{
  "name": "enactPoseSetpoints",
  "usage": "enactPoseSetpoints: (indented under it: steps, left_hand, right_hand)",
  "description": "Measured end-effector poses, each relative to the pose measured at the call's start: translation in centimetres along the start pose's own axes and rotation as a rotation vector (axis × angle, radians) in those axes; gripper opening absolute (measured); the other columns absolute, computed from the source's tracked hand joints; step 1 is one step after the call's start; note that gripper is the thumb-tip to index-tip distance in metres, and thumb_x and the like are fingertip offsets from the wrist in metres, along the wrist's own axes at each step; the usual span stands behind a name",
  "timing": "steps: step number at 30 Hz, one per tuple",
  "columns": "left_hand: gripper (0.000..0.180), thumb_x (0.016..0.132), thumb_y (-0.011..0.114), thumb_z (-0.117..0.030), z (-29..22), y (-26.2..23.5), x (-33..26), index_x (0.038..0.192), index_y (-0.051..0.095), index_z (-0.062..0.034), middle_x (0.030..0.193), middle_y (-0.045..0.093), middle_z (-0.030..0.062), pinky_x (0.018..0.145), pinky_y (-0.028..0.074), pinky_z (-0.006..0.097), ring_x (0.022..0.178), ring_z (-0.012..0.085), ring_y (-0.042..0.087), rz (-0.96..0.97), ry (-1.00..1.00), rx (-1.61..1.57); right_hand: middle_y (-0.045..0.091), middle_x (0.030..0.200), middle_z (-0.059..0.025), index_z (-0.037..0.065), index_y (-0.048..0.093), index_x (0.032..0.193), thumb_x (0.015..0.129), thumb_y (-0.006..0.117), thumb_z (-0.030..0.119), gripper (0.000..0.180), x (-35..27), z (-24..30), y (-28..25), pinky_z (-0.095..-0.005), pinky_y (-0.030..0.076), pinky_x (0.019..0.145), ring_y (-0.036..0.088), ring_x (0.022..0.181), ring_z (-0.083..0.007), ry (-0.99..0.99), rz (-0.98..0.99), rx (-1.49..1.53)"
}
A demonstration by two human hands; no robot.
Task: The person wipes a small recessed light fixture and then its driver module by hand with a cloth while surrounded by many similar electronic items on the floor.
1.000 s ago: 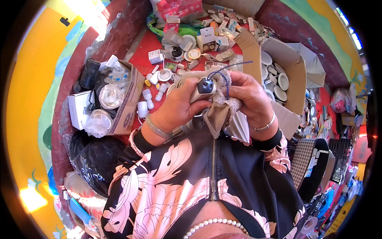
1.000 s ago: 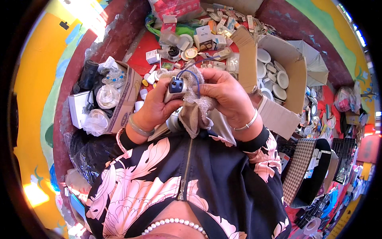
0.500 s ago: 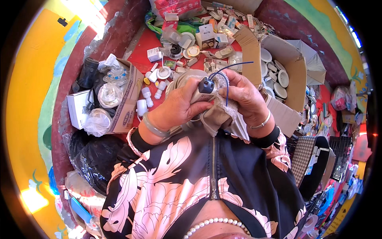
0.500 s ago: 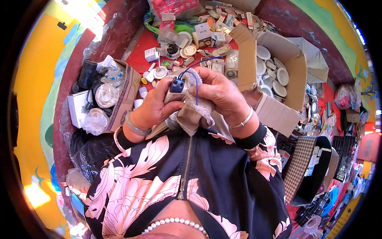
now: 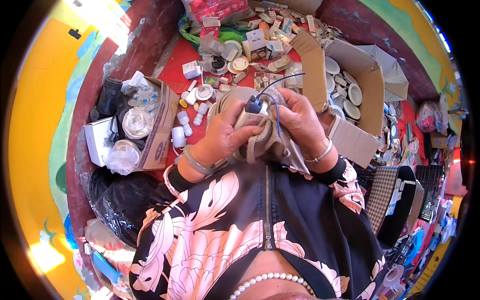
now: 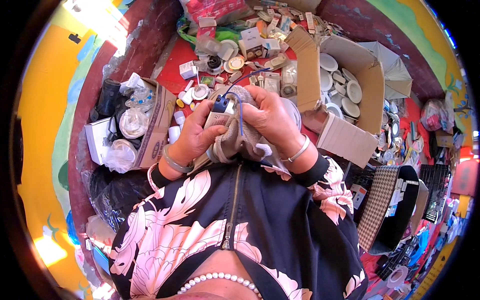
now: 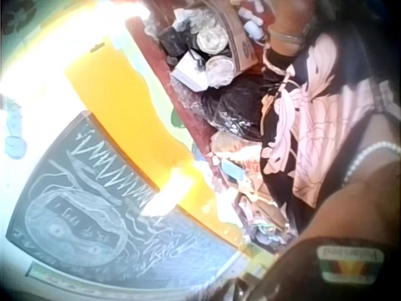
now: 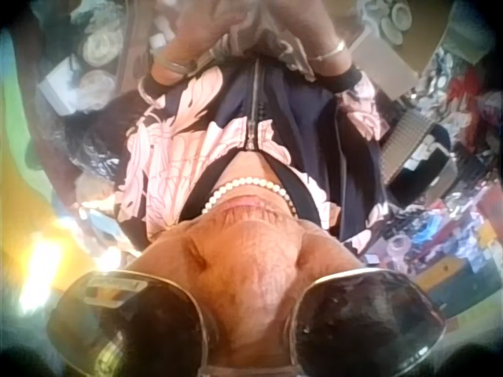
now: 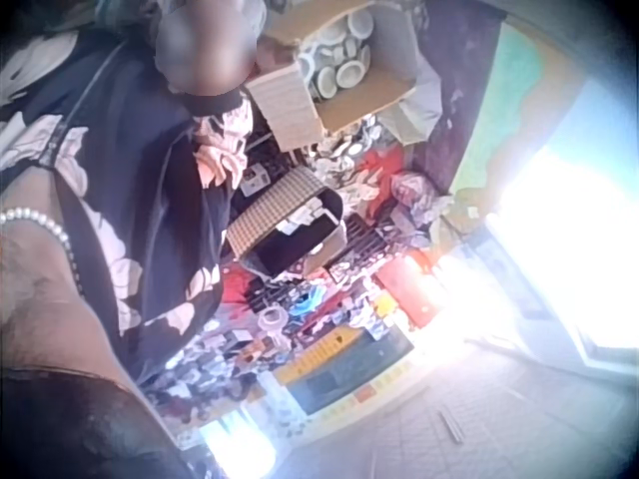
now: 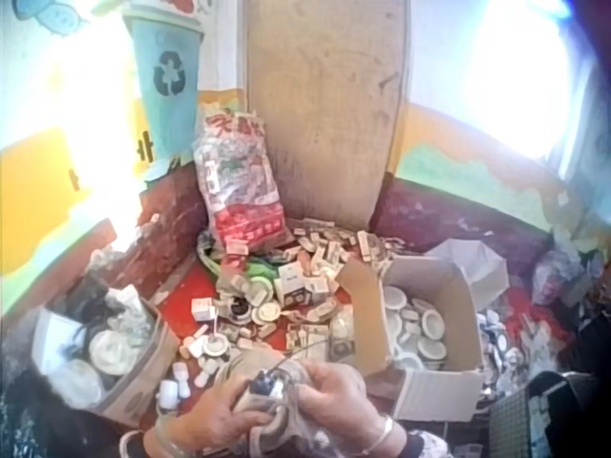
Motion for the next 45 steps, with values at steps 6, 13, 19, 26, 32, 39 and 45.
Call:
enactPoseSetpoints:
  steps: [6, 13, 19, 26, 32, 39, 45]
  left_hand:
    - [0.053, 0.083, 0.068, -0.031, 0.3, 0.0, -0.9, 0.122, 0.043, -0.0051, 0.089, 0.058, 0.0056, 0.067, 0.045, 0.022, 0.076, 0.0101, 0.055, -0.061, -0.208, -0.617]
    - [0.053, 0.088, 0.057, -0.042, 0.4, -0.8, -0.8, 0.123, 0.041, -0.0068, 0.081, 0.058, 0.0092, 0.055, 0.046, 0.024, 0.065, 0.0137, 0.057, -0.142, -0.083, -0.557]
    - [0.051, 0.096, 0.032, -0.048, 0.3, -0.4, -0.4, 0.123, 0.041, -0.0055, 0.083, 0.059, 0.0107, 0.057, 0.047, 0.026, 0.067, 0.0149, 0.057, -0.161, -0.096, -0.616]
    - [0.048, 0.098, 0.029, -0.044, -1.4, 0.0, -0.2, 0.123, 0.041, -0.0053, 0.091, 0.06, 0.0093, 0.059, 0.05, 0.024, 0.07, 0.0139, 0.06, -0.182, -0.111, -0.475]
    - [0.039, 0.1, 0.032, -0.036, 0.8, -0.3, -0.6, 0.123, 0.04, -0.0054, 0.101, 0.058, 0.005, 0.067, 0.05, 0.022, 0.082, 0.0099, 0.059, -0.177, -0.059, -0.181]
    - [0.039, 0.099, 0.034, -0.037, 1.1, 0.0, -0.2, 0.123, 0.041, -0.0069, 0.101, 0.058, 0.0045, 0.07, 0.049, 0.023, 0.084, 0.0106, 0.059, -0.242, 0.025, -0.28]
    - [0.049, 0.095, 0.037, -0.049, 0.4, -1.4, 0.3, 0.124, 0.043, -0.0094, 0.085, 0.058, 0.0047, 0.056, 0.045, 0.022, 0.071, 0.011, 0.057, -0.276, -0.152, -0.598]
  right_hand:
    - [0.064, 0.096, -0.0064, -0.001, 0.057, 0.111, 0.085, 0.051, 0.003, 0.026, 0.4, -1.1, -2.3, -0.0256, 0.052, 0.073, 0.063, 0.079, -0.0131, 0.027, -0.031, 0.441]
    - [0.064, 0.097, -0.0067, -0.001, 0.058, 0.109, 0.087, 0.049, 0.001, 0.024, -0.4, -0.2, -5.8, -0.0282, 0.05, 0.08, 0.061, 0.087, -0.014, -0.11, -0.144, 0.363]
    - [0.063, 0.094, -0.0027, 0.001, 0.06, 0.108, 0.086, 0.056, 0.002, 0.021, -0.7, 0.4, -2.4, -0.0225, 0.047, 0.074, 0.058, 0.083, -0.0096, -0.191, -0.144, 0.209]
    - [0.058, 0.087, -0.0081, 0.0, 0.062, 0.101, 0.079, 0.061, 0.0, 0.022, -0.6, 2.0, 1.5, -0.028, 0.046, 0.069, 0.058, 0.078, -0.0195, -0.679, -0.086, -0.589]
    - [0.059, 0.084, -0.0104, 0.0, 0.061, 0.099, 0.075, 0.058, -0.004, 0.025, -0.6, 2.3, 1.8, -0.0307, 0.046, 0.065, 0.059, 0.075, -0.0221, -0.669, -0.163, -0.72]
    - [0.063, 0.097, -0.0109, -0.004, 0.058, 0.108, 0.08, 0.049, 0.004, 0.031, -0.1, -0.1, -0.7, -0.0287, 0.049, 0.077, 0.061, 0.084, -0.0175, -0.054, 0.142, 0.351]
    - [0.061, 0.109, -0.015, -0.002, 0.049, 0.12, 0.088, 0.049, 0.017, 0.038, 0.0, -0.9, -5.9, -0.0391, 0.049, 0.088, 0.059, 0.1, -0.0258, -0.191, -0.13, 0.568]
Point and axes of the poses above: each hand's wrist, its own x-axis towards the middle knuckle, its own y-axis out of the palm, z = x × y, the point moved 3 cm from there along x, towards the middle knuckle
